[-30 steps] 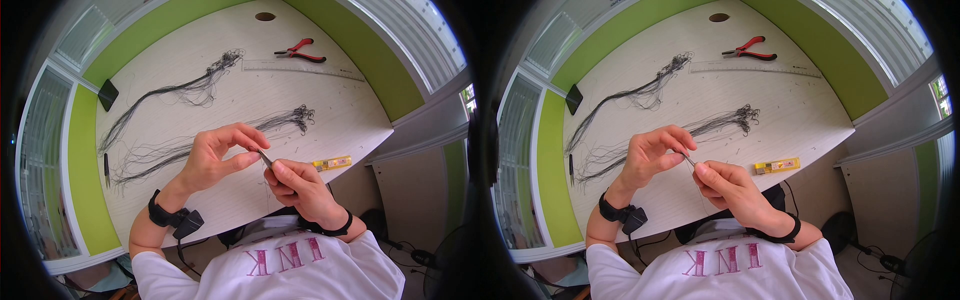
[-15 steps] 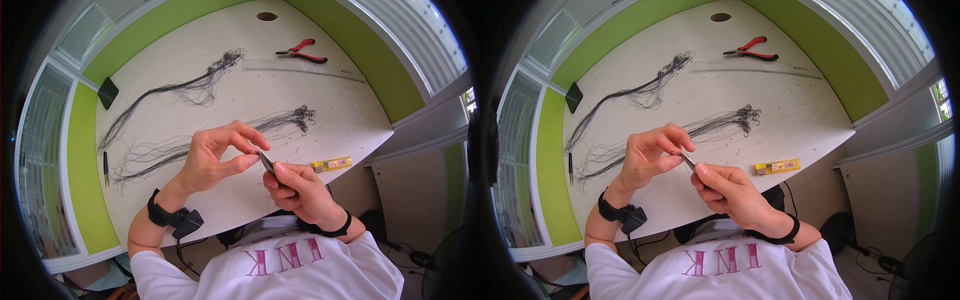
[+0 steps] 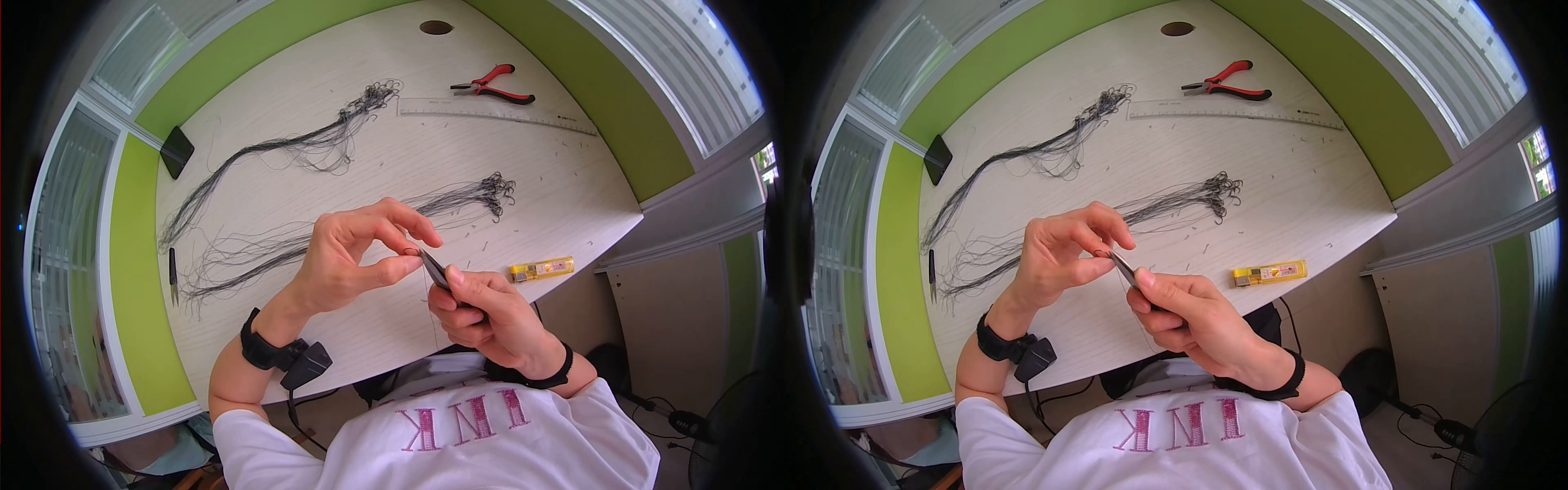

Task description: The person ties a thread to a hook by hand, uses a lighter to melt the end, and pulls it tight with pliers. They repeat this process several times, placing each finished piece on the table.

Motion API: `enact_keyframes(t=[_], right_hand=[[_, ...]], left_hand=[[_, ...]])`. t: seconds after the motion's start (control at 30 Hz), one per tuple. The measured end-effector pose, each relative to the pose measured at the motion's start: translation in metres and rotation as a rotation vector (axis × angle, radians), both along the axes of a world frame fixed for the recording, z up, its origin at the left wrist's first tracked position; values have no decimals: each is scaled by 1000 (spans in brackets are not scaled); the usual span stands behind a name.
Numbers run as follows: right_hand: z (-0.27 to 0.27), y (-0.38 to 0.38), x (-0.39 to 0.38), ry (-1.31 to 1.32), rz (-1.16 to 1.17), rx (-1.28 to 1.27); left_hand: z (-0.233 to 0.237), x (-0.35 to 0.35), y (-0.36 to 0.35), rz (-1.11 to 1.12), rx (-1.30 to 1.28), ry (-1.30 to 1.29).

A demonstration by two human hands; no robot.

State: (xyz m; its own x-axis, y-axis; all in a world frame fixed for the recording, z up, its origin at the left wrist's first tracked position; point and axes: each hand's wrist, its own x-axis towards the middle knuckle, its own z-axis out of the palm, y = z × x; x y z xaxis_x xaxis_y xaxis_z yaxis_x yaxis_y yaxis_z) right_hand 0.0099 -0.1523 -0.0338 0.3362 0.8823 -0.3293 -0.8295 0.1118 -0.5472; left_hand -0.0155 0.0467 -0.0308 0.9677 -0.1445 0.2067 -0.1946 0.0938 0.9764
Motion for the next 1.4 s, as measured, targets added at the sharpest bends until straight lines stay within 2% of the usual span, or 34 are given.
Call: enact_keyframes(t=[0.53, 0.93, 1.4], right_hand=[[-2, -1, 1, 171, 50, 49], [1, 0, -1, 4, -21, -29], [2, 0, -2, 78, 1, 21]], left_hand=[[-2, 1, 6, -57, 36, -8], [0, 0, 0, 16, 46, 32], [-5, 0, 4, -1, 18, -28]])
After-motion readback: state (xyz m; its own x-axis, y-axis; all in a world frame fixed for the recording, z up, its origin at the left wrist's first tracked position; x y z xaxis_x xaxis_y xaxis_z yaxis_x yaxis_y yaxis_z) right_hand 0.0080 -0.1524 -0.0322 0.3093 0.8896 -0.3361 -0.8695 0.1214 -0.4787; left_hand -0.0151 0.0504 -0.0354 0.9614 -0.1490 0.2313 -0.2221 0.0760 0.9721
